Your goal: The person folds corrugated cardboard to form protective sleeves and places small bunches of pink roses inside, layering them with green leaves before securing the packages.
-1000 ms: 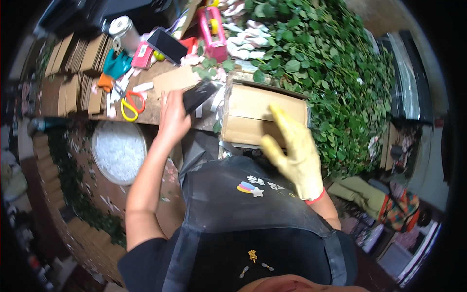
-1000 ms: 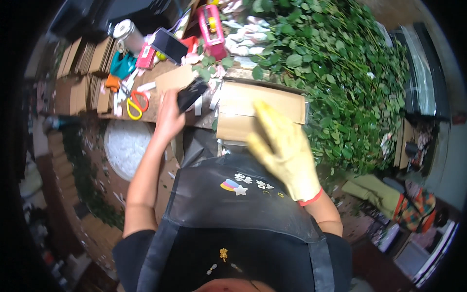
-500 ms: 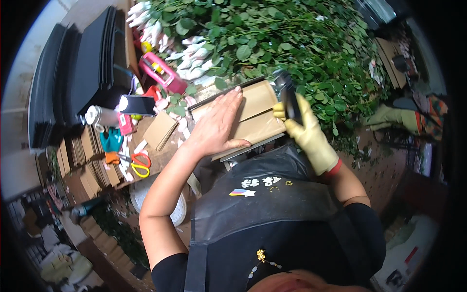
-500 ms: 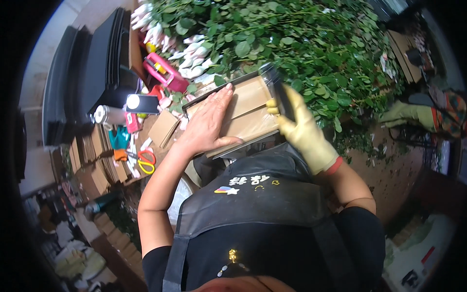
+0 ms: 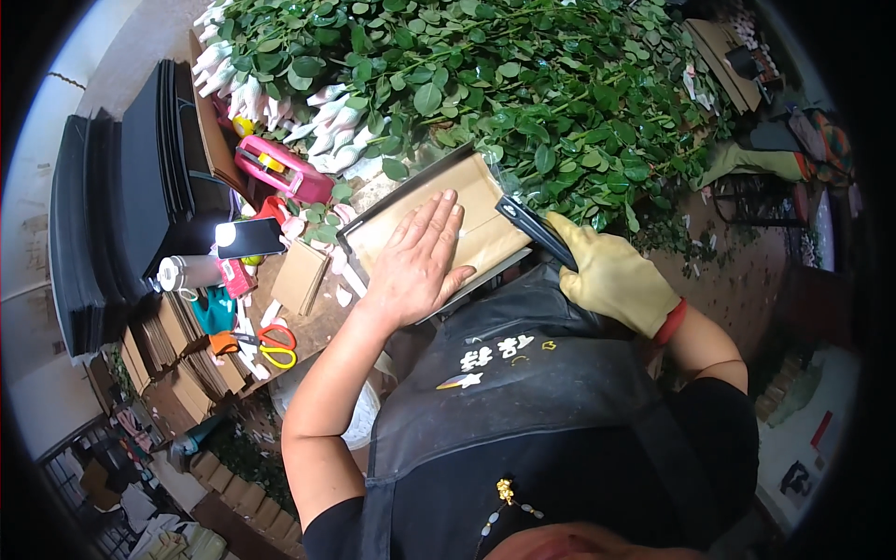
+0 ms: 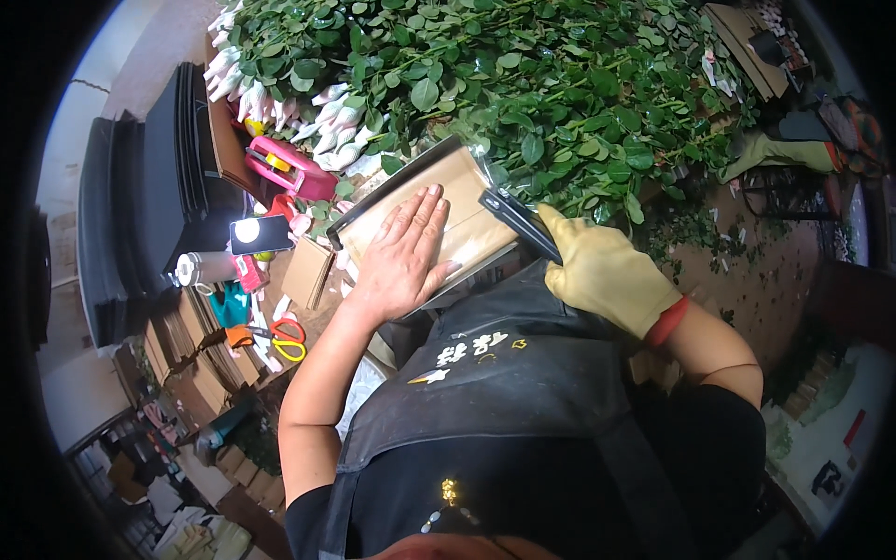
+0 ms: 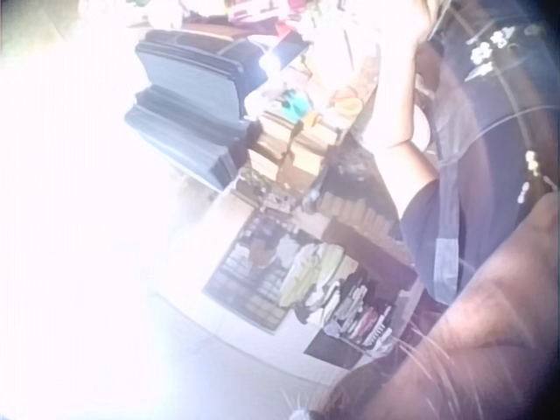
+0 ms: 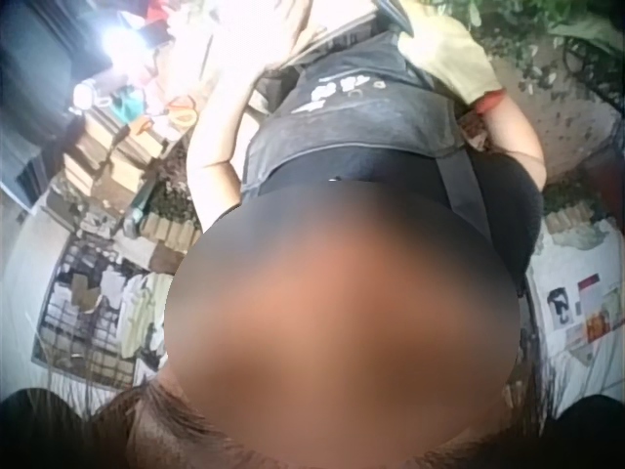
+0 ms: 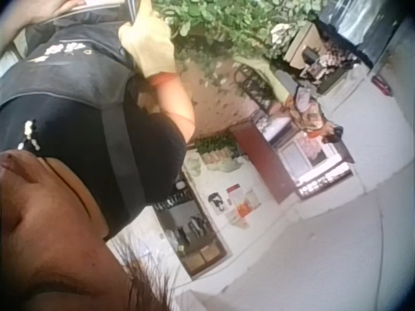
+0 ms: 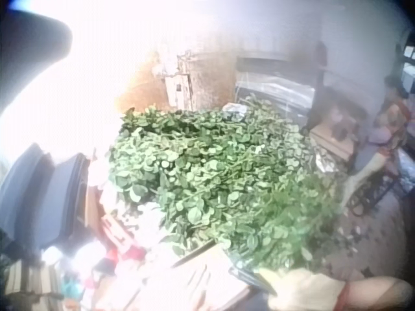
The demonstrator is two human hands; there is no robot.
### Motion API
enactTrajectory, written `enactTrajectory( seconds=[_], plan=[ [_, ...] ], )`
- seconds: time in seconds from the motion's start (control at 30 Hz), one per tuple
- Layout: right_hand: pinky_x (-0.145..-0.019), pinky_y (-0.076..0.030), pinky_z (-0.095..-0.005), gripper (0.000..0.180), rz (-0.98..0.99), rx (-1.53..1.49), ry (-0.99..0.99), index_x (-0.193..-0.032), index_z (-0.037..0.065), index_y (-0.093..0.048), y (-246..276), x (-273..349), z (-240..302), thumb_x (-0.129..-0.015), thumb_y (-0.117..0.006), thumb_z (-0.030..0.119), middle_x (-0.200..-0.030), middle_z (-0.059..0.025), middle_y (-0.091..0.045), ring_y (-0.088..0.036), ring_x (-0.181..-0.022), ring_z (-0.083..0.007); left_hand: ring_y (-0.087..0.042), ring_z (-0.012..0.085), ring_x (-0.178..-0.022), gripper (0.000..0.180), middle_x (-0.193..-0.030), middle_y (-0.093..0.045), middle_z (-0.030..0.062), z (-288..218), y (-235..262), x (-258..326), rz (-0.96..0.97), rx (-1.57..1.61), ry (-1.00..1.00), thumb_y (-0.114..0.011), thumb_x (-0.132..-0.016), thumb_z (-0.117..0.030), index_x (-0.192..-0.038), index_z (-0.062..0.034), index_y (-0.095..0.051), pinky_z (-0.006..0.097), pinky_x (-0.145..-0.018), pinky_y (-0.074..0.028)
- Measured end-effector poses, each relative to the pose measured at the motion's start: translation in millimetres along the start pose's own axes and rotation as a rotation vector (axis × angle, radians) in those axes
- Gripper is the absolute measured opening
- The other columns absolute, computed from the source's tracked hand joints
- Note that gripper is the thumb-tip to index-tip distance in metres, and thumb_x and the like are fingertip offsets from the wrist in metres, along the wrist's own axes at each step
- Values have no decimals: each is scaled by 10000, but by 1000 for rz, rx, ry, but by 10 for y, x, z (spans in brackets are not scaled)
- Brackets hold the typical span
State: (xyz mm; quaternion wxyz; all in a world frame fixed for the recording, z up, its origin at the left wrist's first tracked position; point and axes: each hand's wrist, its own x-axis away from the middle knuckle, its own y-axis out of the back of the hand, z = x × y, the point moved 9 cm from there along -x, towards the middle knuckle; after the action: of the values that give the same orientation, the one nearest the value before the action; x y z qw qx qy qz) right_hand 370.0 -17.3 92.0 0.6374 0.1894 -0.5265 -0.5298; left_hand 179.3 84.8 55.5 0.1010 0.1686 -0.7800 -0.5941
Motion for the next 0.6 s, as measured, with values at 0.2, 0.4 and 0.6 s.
enactTrajectory(
  seconds=[0.2, 0.4, 0.6],
  plan=[
    [-938, -551, -462, 636, 25, -271, -73, -1507, 54, -467, -65, -70, -43, -935, -658, 257, -1176, -247, -706, -696, -1057, -402, -329, 378, -1546, 748, -1647, -364, 243, -26, 50, -4, -23, 0, -26, -579, -1017, -459, -1525, 70, -437, 497, -1278, -239],
    [-976, -549, -467, 572, 64, -63, -88, -1480, 60, -487, 73, -97, -40, -963, -634, 258, -1263, -237, -691, -690, -1094, -402, -272, 370, -1577, 748, -1668, -325, 247, -26, 38, 3, -25, 18, -30, -564, -1028, -428, -1578, 39, -369, 491, -1300, -177],
    [-1057, -518, -449, 621, -273, -217, 203, -1499, 38, -509, 514, 102, 316, -972, -676, 319, -1353, -260, -646, -677, -1169, -386, -397, 324, -1517, 913, -1648, -372, 210, -119, 118, 390, -341, 1425, 429, -749, -977, -167, -1675, -106, -164, 481, -1223, -349]
  ],
)
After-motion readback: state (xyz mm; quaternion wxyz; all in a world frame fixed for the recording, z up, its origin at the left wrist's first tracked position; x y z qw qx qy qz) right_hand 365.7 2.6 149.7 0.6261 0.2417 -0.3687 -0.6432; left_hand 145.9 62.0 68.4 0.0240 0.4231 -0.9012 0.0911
